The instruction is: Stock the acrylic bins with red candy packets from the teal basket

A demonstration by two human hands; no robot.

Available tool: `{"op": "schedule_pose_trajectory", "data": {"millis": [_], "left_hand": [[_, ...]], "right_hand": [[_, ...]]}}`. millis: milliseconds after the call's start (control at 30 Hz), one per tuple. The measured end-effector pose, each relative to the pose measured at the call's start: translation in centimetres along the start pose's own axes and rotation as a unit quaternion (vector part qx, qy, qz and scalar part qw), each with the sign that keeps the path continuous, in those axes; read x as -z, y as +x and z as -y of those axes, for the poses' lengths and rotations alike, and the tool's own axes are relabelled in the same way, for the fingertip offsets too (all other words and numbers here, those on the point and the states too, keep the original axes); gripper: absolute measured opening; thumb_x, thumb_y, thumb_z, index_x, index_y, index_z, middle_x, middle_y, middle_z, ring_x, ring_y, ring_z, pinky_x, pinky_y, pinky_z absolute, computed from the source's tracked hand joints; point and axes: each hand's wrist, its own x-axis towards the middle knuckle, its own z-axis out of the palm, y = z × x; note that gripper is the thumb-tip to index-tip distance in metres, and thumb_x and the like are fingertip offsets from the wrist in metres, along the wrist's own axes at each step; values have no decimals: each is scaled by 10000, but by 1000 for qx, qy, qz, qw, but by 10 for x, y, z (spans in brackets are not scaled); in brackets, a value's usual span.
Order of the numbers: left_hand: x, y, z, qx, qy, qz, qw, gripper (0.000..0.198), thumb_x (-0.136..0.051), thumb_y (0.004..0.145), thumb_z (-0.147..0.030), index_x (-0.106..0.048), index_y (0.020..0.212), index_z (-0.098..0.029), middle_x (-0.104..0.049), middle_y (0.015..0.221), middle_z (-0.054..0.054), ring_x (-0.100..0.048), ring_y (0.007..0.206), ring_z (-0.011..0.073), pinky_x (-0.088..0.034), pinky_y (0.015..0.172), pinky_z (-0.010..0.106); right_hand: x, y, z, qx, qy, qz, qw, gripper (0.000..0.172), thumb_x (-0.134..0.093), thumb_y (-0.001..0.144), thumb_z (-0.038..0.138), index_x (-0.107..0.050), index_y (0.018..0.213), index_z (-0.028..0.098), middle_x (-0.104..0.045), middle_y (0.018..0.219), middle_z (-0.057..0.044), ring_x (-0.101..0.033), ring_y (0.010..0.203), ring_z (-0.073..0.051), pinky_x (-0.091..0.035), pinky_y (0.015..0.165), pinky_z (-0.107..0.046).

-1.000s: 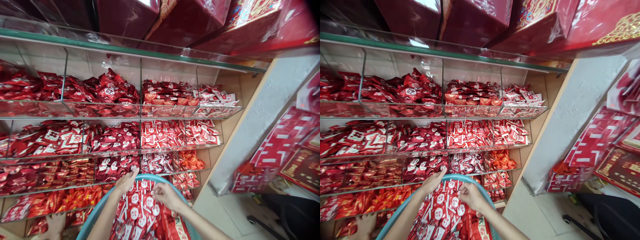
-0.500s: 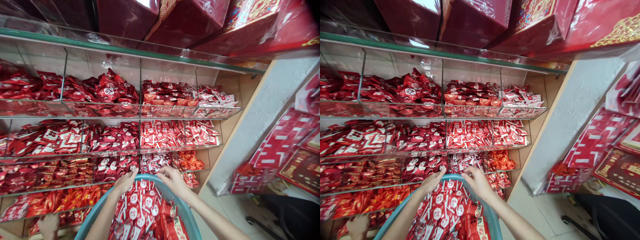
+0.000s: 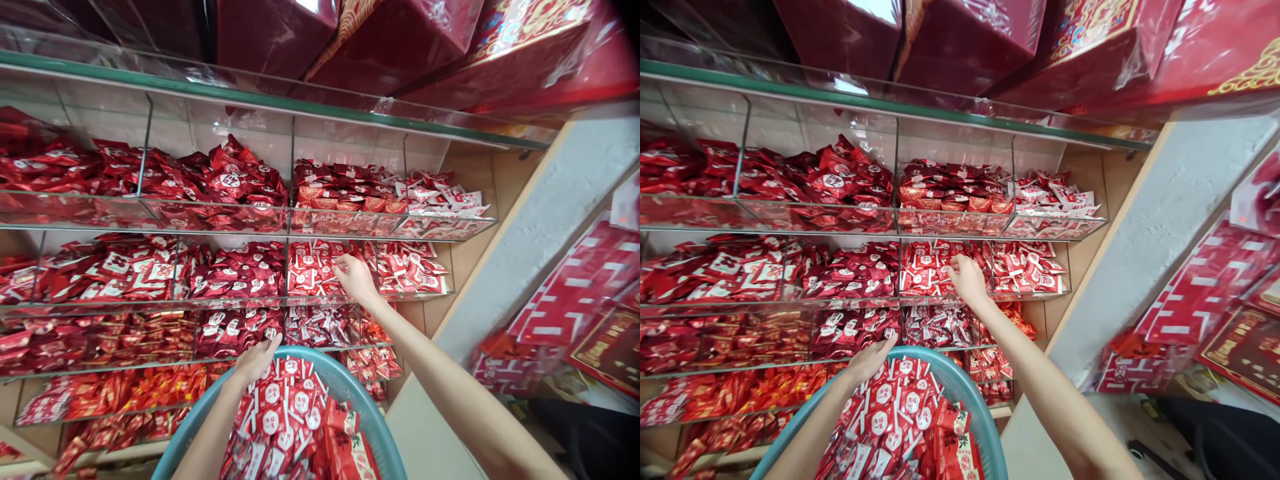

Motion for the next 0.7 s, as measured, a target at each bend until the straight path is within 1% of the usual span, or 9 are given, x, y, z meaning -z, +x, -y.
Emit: {"op": "schedule_pose_trajectory", "data": {"millis": [167, 367, 467, 600, 700], "left_hand": [[0, -1, 0, 6, -2, 2, 1000, 671, -125, 773, -628, -568, 1119, -261, -551, 1219, 62, -495, 1109, 298, -385, 873, 399], [-2, 2, 3, 0, -3, -4, 1000, 652, -139, 775, -626, -577, 1100, -269, -592, 1165, 54, -531, 1065, 288, -398, 852, 390], [-3, 4, 5, -3, -1, -4, 1000, 646, -149, 773, -630, -589, 1080, -270, -606, 1145, 50, -534, 1063, 285, -402, 845, 379], [-3, 4, 5, -6, -6, 2, 1000, 649, -145, 774, -627, -586, 1084, -265, -596, 1160, 58, -518, 1082, 291, -391, 858, 392], [-3, 4, 5, -5, -9, 3, 1000, 648, -140, 777, -625, -571, 1109, -273, -575, 1189, 55, -506, 1096, 294, -388, 865, 400]], "right_hand": [[-8, 2, -7, -6, -30, 14, 999, 204, -476, 786, 264, -582, 932, 170, -645, 862, -53, -578, 812, -166, -390, 701, -255], [-11, 5, -10, -7, -46, 34, 998, 191, -471, 796, 262, -572, 935, 179, -636, 862, -47, -571, 802, -156, -382, 681, -246], [-14, 6, -2, 6, -90, 42, 995, 193, -491, 792, 288, -573, 926, 177, -624, 888, -68, -548, 856, -175, -378, 712, -265], [-24, 5, 13, 8, -187, 27, 982, 323, -534, 761, 402, -559, 959, 149, -591, 985, -134, -485, 967, -250, -367, 771, -341], [-34, 7, 21, 0, -223, 29, 974, 374, -573, 731, 391, -541, 997, 129, -579, 1007, -160, -468, 976, -276, -350, 794, -382]]}}
